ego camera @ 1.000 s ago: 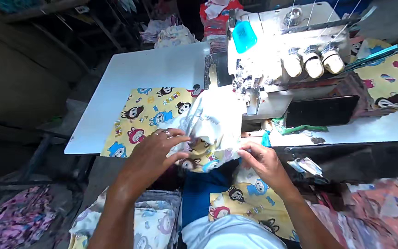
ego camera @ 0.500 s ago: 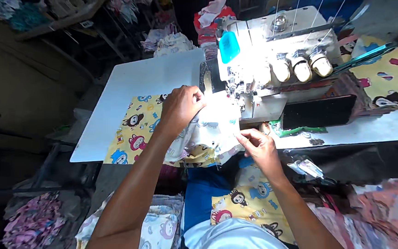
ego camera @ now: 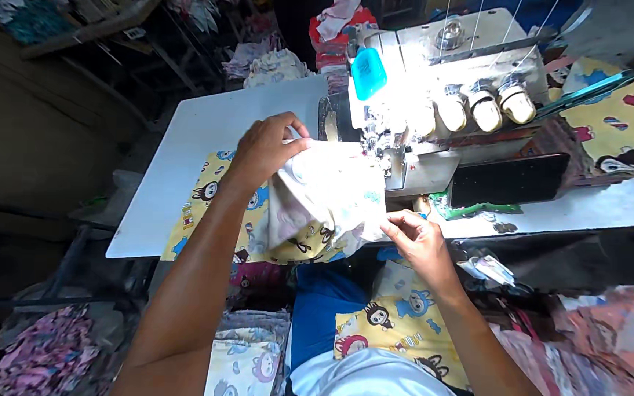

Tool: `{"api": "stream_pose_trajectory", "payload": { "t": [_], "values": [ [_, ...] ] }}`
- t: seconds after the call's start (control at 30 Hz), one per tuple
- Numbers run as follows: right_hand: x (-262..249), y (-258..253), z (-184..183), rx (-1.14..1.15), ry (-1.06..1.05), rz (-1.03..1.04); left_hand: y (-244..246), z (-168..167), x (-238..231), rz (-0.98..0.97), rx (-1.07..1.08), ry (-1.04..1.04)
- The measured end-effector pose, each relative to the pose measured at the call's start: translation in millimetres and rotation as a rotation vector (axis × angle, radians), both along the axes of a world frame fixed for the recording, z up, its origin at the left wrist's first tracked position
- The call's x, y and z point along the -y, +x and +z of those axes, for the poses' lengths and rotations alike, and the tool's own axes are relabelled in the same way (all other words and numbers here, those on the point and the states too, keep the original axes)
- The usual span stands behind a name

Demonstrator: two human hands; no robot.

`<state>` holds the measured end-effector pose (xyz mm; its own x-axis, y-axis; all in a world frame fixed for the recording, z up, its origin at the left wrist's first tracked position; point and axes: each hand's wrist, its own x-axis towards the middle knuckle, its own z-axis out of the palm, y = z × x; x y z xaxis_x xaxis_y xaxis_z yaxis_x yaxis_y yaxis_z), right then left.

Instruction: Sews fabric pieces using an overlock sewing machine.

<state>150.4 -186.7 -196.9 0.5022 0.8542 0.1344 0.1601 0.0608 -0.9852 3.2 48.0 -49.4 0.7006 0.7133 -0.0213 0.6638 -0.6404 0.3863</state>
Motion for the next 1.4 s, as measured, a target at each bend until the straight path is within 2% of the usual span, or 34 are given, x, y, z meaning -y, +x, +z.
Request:
{"api": "stream_pose_trajectory", "payload": {
  "t": [0.07, 0.13, 0.23, 0.27, 0.33, 0.4, 0.47, 0.53, 0.63, 0.77, 0.97, 1.1, 1.27, 1.4],
  "values": [
    [4, -2, 0, 0.018, -0.015, -0.025, 2, -5, 14, 0.082, -0.038, 0.204],
    [6, -4, 4, -0.041, -0.008, -0.031, 8, -18, 47, 0.0, 0.093, 0.342],
    [5, -6, 6, -0.127, 0.046, 0.002, 6, -64, 98, -0.199, 0.38, 0.473],
    [5, -5, 4, -0.12, 0.063, 0.012, 2, -80, 106, -0.233, 0.399, 0.484],
    [7, -4, 0, -0.065, 0.076, 0.006, -9, -106, 113, -0.151, 0.348, 0.508],
    [9, -2, -2, -0.016, 0.079, -0.006, -13, -101, 126, -0.02, 0.282, 0.512],
    [10, -1, -3, 0.006, 0.078, -0.016, -12, -85, 137, 0.013, 0.288, 0.507],
    [9, -1, -3, 0.014, 0.078, -0.026, -6, -77, 135, -0.067, 0.363, 0.52],
    [11, -1, -5, 0.013, 0.073, -0.038, 7, -84, 122, -0.2, 0.389, 0.537],
    [15, 0, -6, 0.022, 0.048, -0.053, 17, -100, 119, -0.175, 0.293, 0.546],
    [19, 0, -6, 0.035, 0.008, -0.039, 21, -96, 129, -0.148, 0.248, 0.467],
    [34, 3, -7, 0.067, -0.002, -0.02, 10, -90, 133, -0.275, 0.249, 0.343],
    [87, 24, -16, 0.179, -0.142, -0.061, -27, -82, 145, -0.32, 0.453, 0.152],
    [135, 63, -22, 0.348, -0.273, -0.241, -62, -92, 157, -0.277, 0.462, 0.039]
  ]
}}
